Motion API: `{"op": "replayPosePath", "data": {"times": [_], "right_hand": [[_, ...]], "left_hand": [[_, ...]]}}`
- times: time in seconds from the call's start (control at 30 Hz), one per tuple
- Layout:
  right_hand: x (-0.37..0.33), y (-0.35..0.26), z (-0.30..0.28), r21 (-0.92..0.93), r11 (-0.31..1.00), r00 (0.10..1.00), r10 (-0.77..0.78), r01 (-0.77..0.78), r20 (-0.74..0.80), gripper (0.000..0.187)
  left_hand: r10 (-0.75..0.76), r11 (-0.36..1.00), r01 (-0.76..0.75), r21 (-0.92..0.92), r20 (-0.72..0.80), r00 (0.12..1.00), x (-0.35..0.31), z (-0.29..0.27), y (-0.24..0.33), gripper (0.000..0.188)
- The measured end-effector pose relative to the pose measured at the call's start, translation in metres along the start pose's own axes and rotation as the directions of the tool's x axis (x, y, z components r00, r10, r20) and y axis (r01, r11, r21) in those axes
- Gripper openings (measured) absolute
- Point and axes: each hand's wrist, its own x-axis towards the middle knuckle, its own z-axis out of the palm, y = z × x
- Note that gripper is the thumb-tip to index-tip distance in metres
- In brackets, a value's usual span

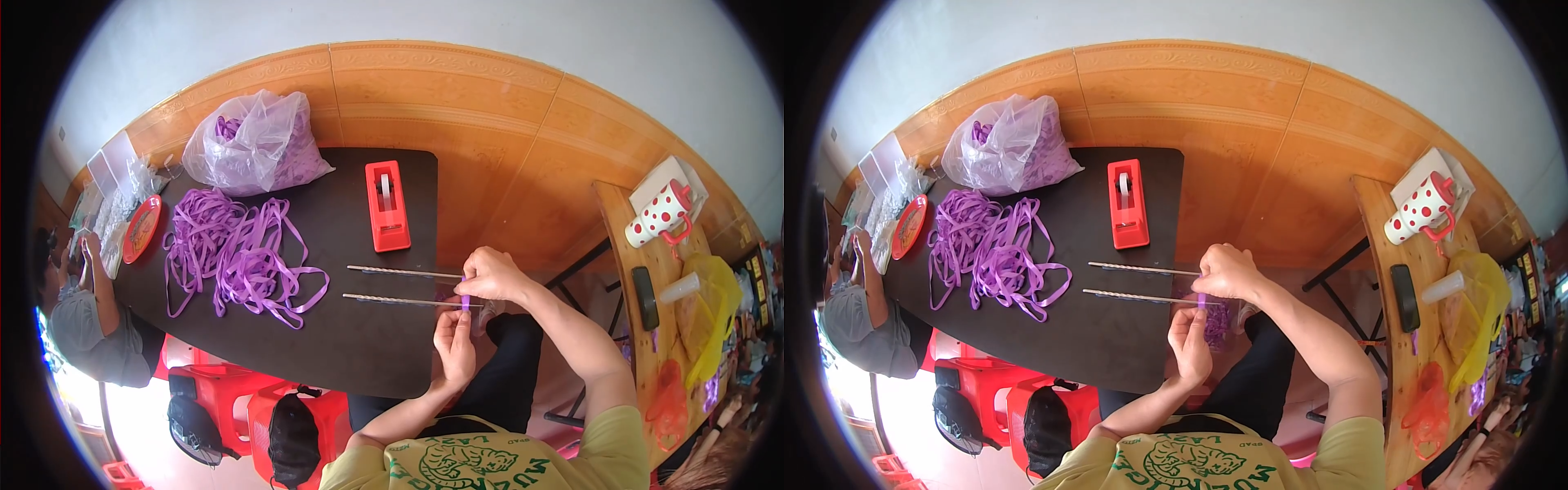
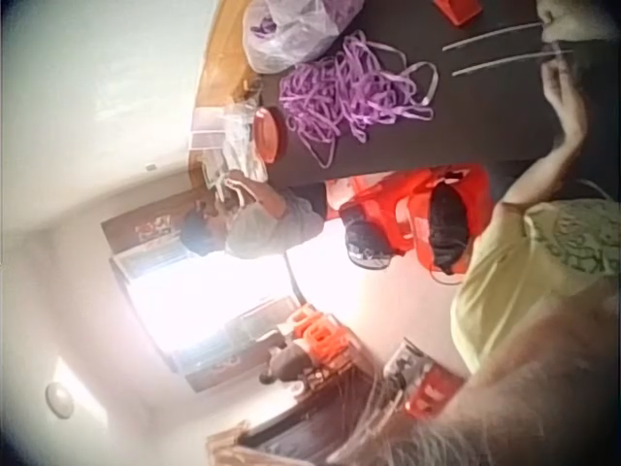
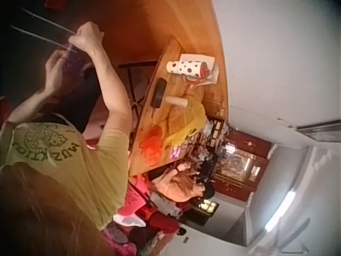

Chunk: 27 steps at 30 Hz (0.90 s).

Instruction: Wrapping purple ribbons around parallel metal rods to create decorative ribbon items.

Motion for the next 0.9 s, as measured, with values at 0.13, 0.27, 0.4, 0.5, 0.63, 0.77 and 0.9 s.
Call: {"op": "replayPosePath", "data": {"times": [0.13,0.27,0.4,0.5,0.63,0.77,0.9], "right_hand": [[-0.001,-0.009,0.014,-0.128,0.989,0.987,0.049,-0.069,-0.155,0.019],[-0.004,-0.002,0.031,-0.334,0.940,0.843,-0.239,0.075,-0.481,0.033],[-0.009,-0.006,0.018,-0.231,0.973,0.931,-0.105,0.023,-0.351,0.044],[-0.008,-0.007,0.015,-0.114,0.992,0.949,0.008,-0.046,-0.316,0.055],[-0.006,-0.008,0.014,-0.149,0.988,0.953,-0.019,-0.027,-0.302,0.055],[-0.006,-0.011,0.000,-0.096,0.994,0.994,0.051,-0.060,-0.093,0.048],[-0.004,-0.005,-0.001,0.025,0.999,0.997,0.041,-0.039,-0.070,0.044]], "left_hand": [[0.009,1.000,-0.009,-0.005,0.012,1.000,0.000,0.002,0.002,0.010],[-0.014,0.999,0.013,-0.047,-0.009,1.000,0.000,0.006,0.007,0.008],[-0.003,1.000,0.003,-0.025,-0.001,1.000,-0.001,0.004,0.006,0.008],[0.005,1.000,-0.005,-0.027,0.015,1.000,0.000,0.003,0.005,0.008],[0.015,0.999,-0.014,-0.048,0.030,0.999,0.000,0.004,0.007,0.008],[0.017,0.996,-0.014,-0.089,0.036,0.999,-0.002,0.005,0.009,0.009],[0.020,0.996,-0.017,-0.085,0.039,0.999,-0.002,0.006,0.011,0.009]]}}
